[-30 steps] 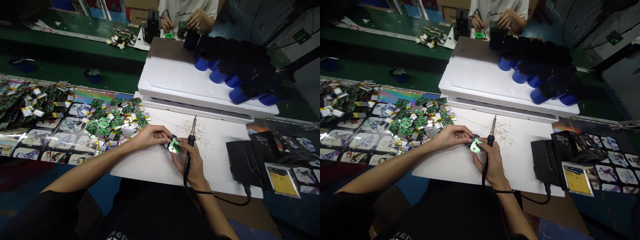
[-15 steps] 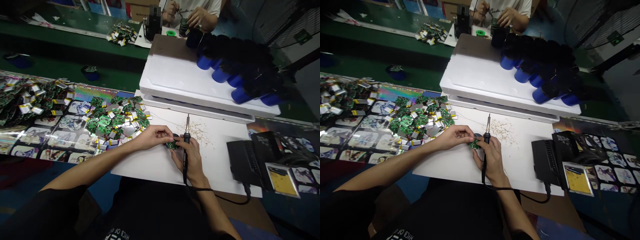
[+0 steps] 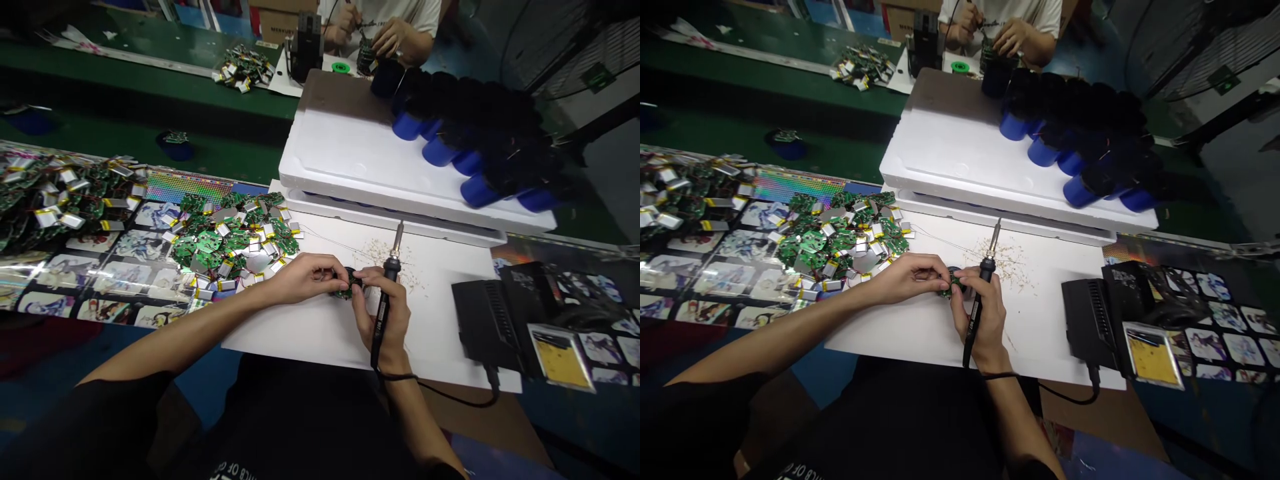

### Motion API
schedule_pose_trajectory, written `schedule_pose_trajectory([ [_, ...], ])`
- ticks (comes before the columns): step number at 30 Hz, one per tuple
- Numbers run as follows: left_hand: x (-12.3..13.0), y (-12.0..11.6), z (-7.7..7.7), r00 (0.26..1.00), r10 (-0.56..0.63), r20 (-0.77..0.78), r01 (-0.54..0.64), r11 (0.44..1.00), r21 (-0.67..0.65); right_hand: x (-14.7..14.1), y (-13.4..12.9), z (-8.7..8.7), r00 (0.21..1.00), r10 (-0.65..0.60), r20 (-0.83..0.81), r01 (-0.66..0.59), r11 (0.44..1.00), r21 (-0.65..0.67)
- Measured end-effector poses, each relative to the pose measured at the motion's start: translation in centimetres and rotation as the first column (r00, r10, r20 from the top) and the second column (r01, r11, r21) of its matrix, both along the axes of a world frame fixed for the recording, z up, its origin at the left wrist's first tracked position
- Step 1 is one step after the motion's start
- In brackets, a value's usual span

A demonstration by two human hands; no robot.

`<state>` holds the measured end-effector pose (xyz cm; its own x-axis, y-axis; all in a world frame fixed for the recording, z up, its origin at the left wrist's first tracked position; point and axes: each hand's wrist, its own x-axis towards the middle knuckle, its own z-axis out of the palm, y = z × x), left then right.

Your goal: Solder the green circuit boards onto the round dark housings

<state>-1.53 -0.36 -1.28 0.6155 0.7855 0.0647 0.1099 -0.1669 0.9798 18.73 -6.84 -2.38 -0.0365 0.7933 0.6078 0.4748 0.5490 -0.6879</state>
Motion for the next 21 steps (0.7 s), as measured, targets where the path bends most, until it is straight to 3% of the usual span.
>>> schedule_pose_trajectory([
  [15, 0.15, -0.32, 0.18, 0.999, 0.052, 0.005, -0.052, 0.998, 0.02, -0.49, -0.28, -0.55, 1.0, 0.02, 0.002, -0.02, 1.0, 0.021],
  [21, -0.33, -0.04, 0.33, 0.998, 0.058, 0.024, -0.061, 0.976, 0.211, 0.41, -0.91, -0.61, 0.997, 0.027, 0.066, -0.03, 0.999, 0.032],
])
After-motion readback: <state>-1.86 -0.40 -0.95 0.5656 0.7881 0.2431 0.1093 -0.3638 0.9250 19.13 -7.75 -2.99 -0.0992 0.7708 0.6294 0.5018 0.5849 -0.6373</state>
